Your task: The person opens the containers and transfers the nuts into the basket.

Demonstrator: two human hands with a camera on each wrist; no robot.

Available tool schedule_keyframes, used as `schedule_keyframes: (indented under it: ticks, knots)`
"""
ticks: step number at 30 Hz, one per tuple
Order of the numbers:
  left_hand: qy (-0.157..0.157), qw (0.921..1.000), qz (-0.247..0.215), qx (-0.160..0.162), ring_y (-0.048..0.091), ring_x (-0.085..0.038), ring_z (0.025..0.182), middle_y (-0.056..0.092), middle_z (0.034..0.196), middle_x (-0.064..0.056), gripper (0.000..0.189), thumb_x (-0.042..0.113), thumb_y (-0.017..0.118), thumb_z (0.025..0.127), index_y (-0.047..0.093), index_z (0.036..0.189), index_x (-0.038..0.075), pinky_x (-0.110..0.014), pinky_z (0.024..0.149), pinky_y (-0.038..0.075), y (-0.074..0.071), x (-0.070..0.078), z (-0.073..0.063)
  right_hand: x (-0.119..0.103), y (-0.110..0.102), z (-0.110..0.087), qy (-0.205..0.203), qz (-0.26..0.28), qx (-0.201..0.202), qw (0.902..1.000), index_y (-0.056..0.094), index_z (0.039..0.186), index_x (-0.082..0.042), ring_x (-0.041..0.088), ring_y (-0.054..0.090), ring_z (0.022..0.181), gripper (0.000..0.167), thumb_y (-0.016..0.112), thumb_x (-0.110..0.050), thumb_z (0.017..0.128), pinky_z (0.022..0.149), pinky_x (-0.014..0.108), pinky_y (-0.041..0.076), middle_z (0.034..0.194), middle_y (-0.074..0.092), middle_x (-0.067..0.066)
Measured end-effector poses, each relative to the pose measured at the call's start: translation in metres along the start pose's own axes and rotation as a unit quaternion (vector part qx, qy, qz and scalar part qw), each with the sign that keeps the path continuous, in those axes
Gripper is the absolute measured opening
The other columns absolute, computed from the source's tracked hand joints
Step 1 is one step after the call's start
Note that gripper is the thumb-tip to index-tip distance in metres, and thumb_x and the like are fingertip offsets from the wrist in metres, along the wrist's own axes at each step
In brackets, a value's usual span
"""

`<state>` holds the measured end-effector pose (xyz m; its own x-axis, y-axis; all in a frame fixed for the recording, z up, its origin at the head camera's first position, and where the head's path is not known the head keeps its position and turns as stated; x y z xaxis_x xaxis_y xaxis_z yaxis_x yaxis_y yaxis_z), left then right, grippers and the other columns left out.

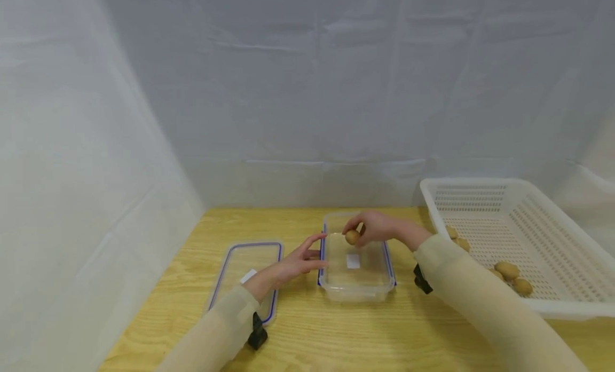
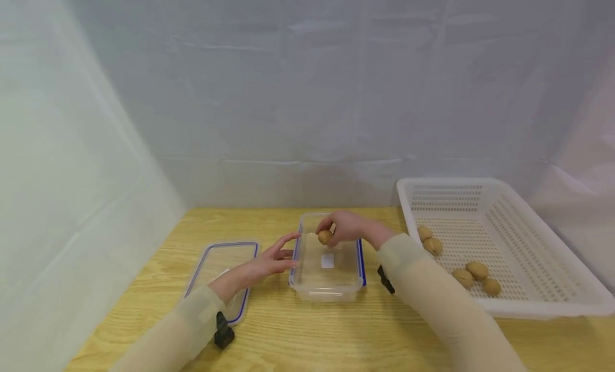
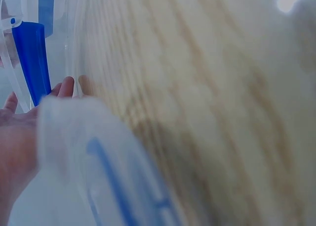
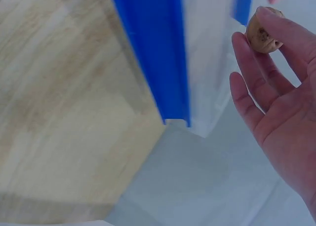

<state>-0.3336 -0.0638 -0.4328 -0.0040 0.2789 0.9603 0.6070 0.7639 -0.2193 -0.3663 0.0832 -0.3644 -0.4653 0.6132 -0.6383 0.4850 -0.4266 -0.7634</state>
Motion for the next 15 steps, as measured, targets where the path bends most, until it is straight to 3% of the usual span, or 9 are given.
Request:
schedule_keyframes:
  ticks: [7, 15]
  knots:
    - [0.000, 1.0000, 0.002, -0.003, 0.030, -0.041, 0.137, 0.032, 0.148, -0.029, 0.070, 0.020, 0.060, 0.097, 0.020, 0.155, 0.025, -0.063, 0.104, 0.026, 0.000, 0.001, 0.000, -0.018, -0.017, -0.006, -0.021, 0.014, -0.004, 0.9997, 0.064, 0.122, 0.002, 0.022, 0.065, 0.092, 0.039, 0.072, 0.001, 0.084, 0.076, 0.033, 0.054, 0.116, 0.064, 0.015]
    - [0.001, 0.9999, 0.001, -0.010, 0.033, -0.043, 0.135, 0.031, 0.148, -0.031, 0.070, 0.017, 0.058, 0.098, 0.019, 0.155, 0.023, -0.063, 0.104, 0.025, 0.000, -0.003, 0.004, -0.020, -0.041, -0.019, -0.010, 0.057, 0.013, 0.9983, 0.060, 0.128, 0.002, 0.027, 0.064, 0.101, 0.040, 0.069, -0.005, 0.089, 0.083, 0.037, 0.052, 0.121, 0.060, 0.017]
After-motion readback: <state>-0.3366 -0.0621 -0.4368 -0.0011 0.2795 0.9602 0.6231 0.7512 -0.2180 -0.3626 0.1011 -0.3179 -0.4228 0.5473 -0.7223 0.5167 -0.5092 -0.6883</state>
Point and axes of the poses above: each hand's wrist, its own z-axis towards the middle knuckle, its own y-axis out of the palm, x = y × z, the point moved 9 cm from there along z, towards the middle knuckle
